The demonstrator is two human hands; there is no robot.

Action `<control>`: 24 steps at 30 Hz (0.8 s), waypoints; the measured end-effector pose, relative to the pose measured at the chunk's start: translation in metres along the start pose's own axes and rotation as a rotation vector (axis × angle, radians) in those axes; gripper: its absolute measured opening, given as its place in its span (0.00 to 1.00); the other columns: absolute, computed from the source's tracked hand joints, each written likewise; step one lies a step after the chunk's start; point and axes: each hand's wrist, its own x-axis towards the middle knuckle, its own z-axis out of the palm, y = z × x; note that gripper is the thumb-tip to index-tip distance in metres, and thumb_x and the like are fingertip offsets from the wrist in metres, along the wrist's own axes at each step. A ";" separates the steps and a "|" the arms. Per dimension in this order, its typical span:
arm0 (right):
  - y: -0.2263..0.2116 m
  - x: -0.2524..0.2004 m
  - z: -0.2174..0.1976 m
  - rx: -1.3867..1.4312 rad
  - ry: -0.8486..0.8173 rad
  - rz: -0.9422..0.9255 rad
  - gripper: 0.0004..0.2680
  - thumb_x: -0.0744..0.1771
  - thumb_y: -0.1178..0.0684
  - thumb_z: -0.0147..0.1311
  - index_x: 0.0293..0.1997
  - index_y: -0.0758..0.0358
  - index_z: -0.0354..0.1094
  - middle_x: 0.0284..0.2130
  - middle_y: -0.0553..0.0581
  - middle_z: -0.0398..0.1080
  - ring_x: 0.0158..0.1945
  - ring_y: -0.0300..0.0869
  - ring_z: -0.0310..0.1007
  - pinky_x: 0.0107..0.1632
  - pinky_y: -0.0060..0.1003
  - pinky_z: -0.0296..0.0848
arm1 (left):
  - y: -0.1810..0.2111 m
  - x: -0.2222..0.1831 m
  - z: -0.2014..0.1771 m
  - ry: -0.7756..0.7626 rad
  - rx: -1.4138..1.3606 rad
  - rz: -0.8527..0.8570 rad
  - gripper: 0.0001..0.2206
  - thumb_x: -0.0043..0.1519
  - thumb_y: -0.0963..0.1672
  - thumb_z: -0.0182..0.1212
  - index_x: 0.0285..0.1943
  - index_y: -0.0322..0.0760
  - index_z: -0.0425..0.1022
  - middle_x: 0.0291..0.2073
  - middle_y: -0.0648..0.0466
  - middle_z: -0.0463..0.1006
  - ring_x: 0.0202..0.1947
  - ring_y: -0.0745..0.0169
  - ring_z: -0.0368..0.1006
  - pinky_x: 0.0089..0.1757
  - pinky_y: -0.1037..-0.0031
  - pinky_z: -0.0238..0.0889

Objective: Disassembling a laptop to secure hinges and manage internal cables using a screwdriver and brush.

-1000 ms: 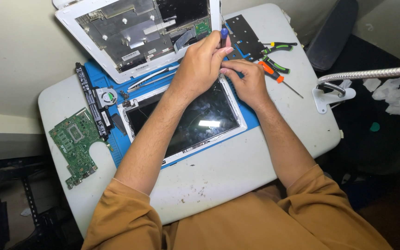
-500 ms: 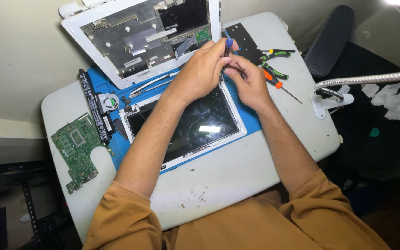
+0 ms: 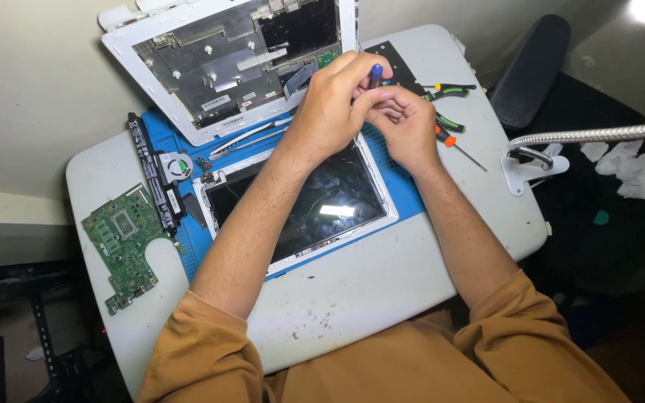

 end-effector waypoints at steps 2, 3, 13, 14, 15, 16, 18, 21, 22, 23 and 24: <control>-0.008 -0.001 -0.002 -0.034 -0.081 -0.031 0.07 0.69 0.63 0.60 0.51 0.70 0.72 0.48 0.61 0.76 0.54 0.42 0.77 0.60 0.34 0.78 | 0.001 0.000 -0.002 -0.022 -0.005 0.019 0.10 0.65 0.37 0.60 0.54 0.39 0.73 0.39 0.53 0.76 0.37 0.62 0.73 0.41 0.72 0.69; -0.006 -0.001 -0.002 -0.033 -0.083 -0.028 0.07 0.69 0.63 0.60 0.51 0.70 0.72 0.48 0.61 0.76 0.54 0.42 0.77 0.60 0.34 0.78 | 0.000 -0.002 0.001 -0.022 -0.006 0.015 0.10 0.65 0.37 0.60 0.54 0.39 0.73 0.39 0.53 0.76 0.37 0.62 0.73 0.41 0.72 0.69; 0.016 0.005 -0.017 -0.311 -0.219 -0.074 0.06 0.74 0.54 0.49 0.43 0.64 0.69 0.33 0.49 0.68 0.37 0.35 0.64 0.40 0.32 0.64 | -0.003 -0.006 0.019 0.179 0.259 -0.021 0.16 0.62 0.45 0.71 0.41 0.40 0.62 0.26 0.56 0.64 0.25 0.60 0.60 0.26 0.67 0.58; 0.011 0.005 -0.015 -0.230 -0.212 -0.063 0.09 0.73 0.53 0.51 0.55 0.66 0.73 0.46 0.55 0.77 0.48 0.37 0.76 0.50 0.30 0.74 | -0.003 -0.007 0.017 0.136 0.259 -0.024 0.13 0.63 0.44 0.69 0.44 0.40 0.65 0.26 0.56 0.66 0.25 0.57 0.63 0.27 0.65 0.59; 0.014 0.006 -0.015 -0.229 -0.212 -0.066 0.09 0.73 0.53 0.51 0.55 0.66 0.73 0.46 0.55 0.77 0.48 0.37 0.76 0.50 0.30 0.74 | 0.001 -0.005 0.012 0.137 0.261 -0.023 0.13 0.63 0.44 0.69 0.44 0.40 0.65 0.26 0.56 0.66 0.25 0.57 0.63 0.27 0.65 0.59; 0.016 0.006 -0.015 -0.125 -0.148 -0.040 0.04 0.70 0.59 0.57 0.48 0.66 0.72 0.43 0.55 0.77 0.46 0.36 0.76 0.51 0.29 0.76 | 0.005 -0.005 0.008 0.039 0.167 -0.036 0.11 0.63 0.40 0.62 0.50 0.42 0.65 0.27 0.53 0.69 0.26 0.55 0.66 0.30 0.65 0.60; 0.016 0.005 -0.012 -0.021 -0.084 -0.016 0.04 0.68 0.64 0.63 0.42 0.65 0.71 0.40 0.56 0.77 0.44 0.35 0.77 0.51 0.28 0.78 | 0.009 -0.005 0.003 -0.058 0.072 -0.045 0.14 0.63 0.35 0.56 0.55 0.43 0.65 0.27 0.51 0.73 0.28 0.53 0.70 0.32 0.65 0.61; 0.012 0.005 -0.007 0.019 -0.012 0.002 0.12 0.67 0.67 0.60 0.32 0.56 0.59 0.28 0.44 0.63 0.37 0.27 0.63 0.43 0.24 0.70 | 0.014 -0.005 0.002 -0.189 -0.008 -0.121 0.26 0.68 0.35 0.45 0.75 0.50 0.54 0.36 0.47 0.79 0.38 0.52 0.78 0.42 0.69 0.70; 0.013 0.005 -0.007 -0.083 0.018 -0.019 0.13 0.65 0.68 0.59 0.30 0.56 0.57 0.27 0.44 0.61 0.34 0.28 0.59 0.39 0.25 0.65 | 0.019 -0.005 0.001 -0.103 -0.028 -0.088 0.18 0.67 0.37 0.52 0.64 0.47 0.59 0.33 0.51 0.74 0.32 0.58 0.71 0.38 0.72 0.65; 0.015 0.004 -0.007 -0.186 0.049 -0.040 0.13 0.64 0.68 0.58 0.28 0.55 0.55 0.26 0.44 0.59 0.32 0.30 0.54 0.35 0.26 0.60 | 0.024 -0.005 0.000 -0.017 -0.048 -0.054 0.10 0.67 0.39 0.59 0.52 0.45 0.65 0.29 0.56 0.69 0.27 0.65 0.64 0.34 0.75 0.61; 0.008 0.004 -0.003 -0.185 0.050 -0.040 0.13 0.64 0.68 0.58 0.28 0.55 0.55 0.26 0.44 0.59 0.32 0.30 0.54 0.35 0.26 0.60 | 0.019 -0.006 0.004 -0.018 -0.047 -0.054 0.10 0.67 0.39 0.59 0.52 0.45 0.65 0.29 0.56 0.69 0.27 0.65 0.64 0.34 0.75 0.61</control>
